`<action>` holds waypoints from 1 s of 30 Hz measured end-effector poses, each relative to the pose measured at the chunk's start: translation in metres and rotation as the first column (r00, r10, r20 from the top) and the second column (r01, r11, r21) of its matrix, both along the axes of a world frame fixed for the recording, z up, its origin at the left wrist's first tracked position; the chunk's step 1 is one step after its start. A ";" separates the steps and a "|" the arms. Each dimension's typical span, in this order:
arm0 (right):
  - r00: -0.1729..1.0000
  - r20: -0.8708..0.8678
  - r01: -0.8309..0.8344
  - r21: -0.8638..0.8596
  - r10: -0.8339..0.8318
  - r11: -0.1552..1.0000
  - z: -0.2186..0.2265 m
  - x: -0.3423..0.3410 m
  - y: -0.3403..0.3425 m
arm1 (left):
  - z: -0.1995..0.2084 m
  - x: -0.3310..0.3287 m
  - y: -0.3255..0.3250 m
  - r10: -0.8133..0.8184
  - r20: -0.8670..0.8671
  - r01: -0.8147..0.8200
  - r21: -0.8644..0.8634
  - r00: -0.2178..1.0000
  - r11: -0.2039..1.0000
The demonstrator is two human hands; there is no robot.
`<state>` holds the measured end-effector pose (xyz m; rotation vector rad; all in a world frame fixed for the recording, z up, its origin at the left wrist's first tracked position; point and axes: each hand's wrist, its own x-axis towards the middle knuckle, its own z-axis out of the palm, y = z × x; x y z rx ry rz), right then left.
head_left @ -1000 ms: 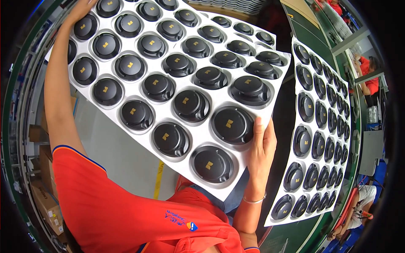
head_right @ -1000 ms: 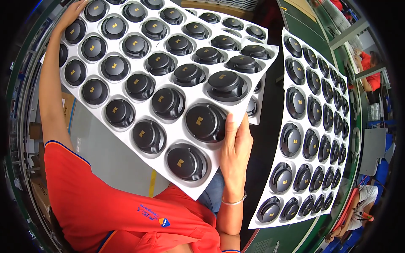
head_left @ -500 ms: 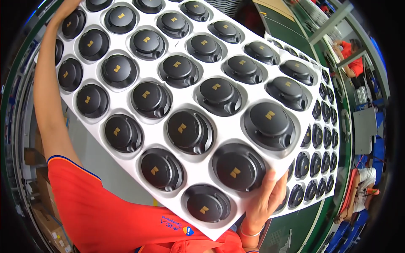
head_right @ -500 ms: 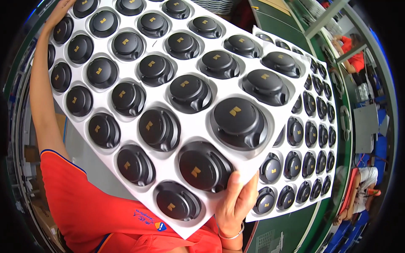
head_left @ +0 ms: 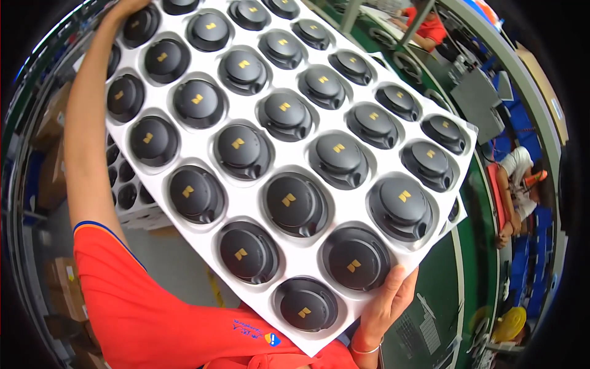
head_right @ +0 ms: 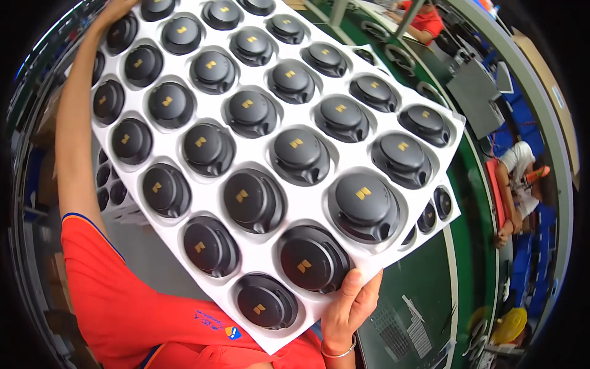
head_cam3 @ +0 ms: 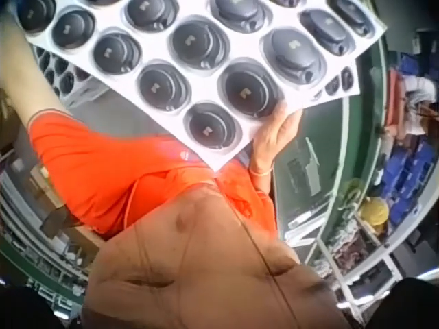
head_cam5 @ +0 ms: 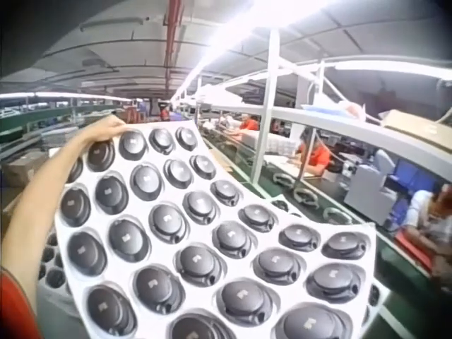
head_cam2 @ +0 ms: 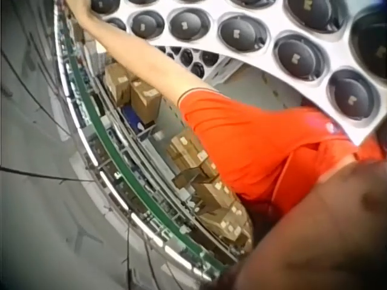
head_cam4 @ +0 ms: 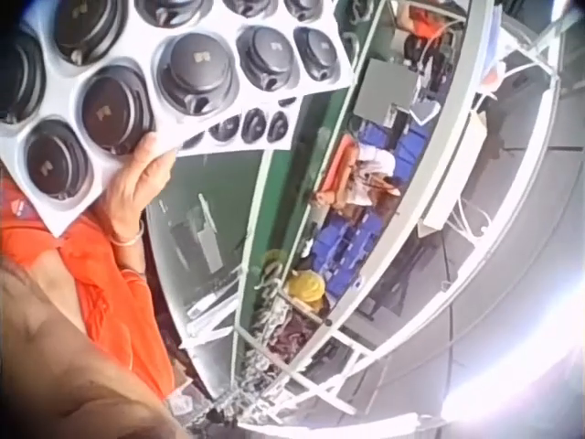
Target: Assembling internal components of headphones using tweezers on a production line.
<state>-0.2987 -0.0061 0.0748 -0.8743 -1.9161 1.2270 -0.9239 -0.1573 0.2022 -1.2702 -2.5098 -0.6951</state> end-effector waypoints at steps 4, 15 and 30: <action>1.000 -0.015 0.005 0.012 -0.005 1.000 -0.001 0.001 -0.002 | -0.014 -0.044 -0.013 -0.048 0.048 0.048 -0.016 0.998 0.999; 0.953 -0.089 0.268 -0.199 -0.290 0.943 -0.003 0.013 -0.043 | 0.003 -0.054 0.010 -0.201 -0.121 0.194 -0.071 0.972 0.978; 0.863 0.067 0.505 -0.131 -0.501 0.853 -0.021 -0.004 -0.058 | -0.039 -0.082 -0.007 -0.157 -0.217 0.168 0.032 0.964 0.985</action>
